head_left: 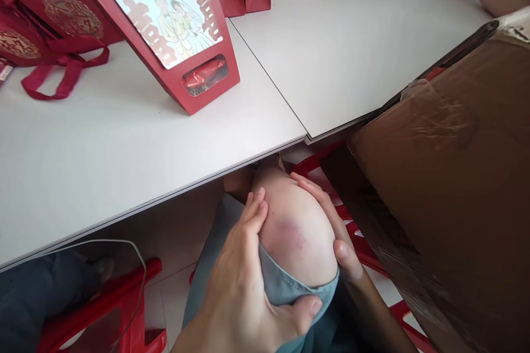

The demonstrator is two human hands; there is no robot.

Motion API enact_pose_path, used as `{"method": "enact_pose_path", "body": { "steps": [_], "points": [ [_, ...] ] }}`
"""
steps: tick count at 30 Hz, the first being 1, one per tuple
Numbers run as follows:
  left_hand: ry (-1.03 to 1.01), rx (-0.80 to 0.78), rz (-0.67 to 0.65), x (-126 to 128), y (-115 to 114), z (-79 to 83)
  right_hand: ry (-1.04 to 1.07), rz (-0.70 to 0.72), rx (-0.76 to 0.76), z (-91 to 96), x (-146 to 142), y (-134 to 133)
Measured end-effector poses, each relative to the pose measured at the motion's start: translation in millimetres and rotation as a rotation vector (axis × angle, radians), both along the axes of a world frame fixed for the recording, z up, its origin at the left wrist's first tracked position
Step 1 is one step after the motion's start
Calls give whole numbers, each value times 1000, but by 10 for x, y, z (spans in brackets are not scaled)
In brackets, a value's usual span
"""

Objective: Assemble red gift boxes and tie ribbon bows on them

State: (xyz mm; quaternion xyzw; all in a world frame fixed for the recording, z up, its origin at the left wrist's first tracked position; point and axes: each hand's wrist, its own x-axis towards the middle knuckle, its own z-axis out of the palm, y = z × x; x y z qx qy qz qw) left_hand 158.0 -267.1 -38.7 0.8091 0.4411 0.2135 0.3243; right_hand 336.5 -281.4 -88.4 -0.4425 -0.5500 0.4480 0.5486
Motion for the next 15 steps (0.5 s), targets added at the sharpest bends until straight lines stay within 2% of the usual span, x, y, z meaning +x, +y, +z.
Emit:
{"method": "enact_pose_path", "body": {
  "steps": [7, 15],
  "points": [
    [-65, 7, 10, -57, 48, -14, -71, -18, 10, 71, -64, 40],
    [-121, -44, 19, -51, 85, -46, -97, 4, 17, 44, -22, 82]
  ]
}}
